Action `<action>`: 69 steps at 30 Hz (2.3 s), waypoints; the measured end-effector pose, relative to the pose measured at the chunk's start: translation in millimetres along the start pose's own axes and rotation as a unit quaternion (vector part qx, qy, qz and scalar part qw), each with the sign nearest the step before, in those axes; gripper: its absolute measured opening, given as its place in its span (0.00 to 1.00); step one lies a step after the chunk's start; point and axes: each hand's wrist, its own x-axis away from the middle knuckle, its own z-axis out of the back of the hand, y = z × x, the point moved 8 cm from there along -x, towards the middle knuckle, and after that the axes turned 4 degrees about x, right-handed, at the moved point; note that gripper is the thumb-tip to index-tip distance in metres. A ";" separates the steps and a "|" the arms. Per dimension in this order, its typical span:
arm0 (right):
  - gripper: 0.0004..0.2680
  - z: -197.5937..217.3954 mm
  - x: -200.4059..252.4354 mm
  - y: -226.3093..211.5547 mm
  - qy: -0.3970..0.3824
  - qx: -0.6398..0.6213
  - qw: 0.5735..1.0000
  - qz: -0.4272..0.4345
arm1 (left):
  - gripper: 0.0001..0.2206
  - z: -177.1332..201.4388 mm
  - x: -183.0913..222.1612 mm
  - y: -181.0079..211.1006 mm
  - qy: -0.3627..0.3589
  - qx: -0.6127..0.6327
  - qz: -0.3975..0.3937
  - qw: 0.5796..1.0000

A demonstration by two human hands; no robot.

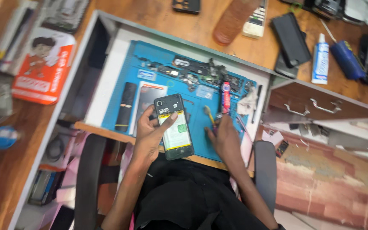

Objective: The person cleans the interior of a disassembled smartphone frame with a brush and a cloth, then reassembles the device by attaching the screen and back cover. The person tests the touchscreen and power button, then places the phone on the workbench.

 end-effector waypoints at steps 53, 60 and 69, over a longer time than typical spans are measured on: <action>0.03 70.3 29.6 132.3 0.274 -0.024 0.961 -0.035 | 0.14 29.0 -22.5 2.1 0.011 0.093 -0.032 0.995; 0.20 78.7 34.6 187.8 0.283 -0.202 0.926 -0.144 | 0.13 38.3 -11.7 27.3 -0.016 0.145 -0.064 0.987; 0.15 75.1 30.2 140.5 0.210 -0.250 0.937 -0.122 | 0.07 113.0 33.6 52.2 0.072 0.360 -0.077 0.927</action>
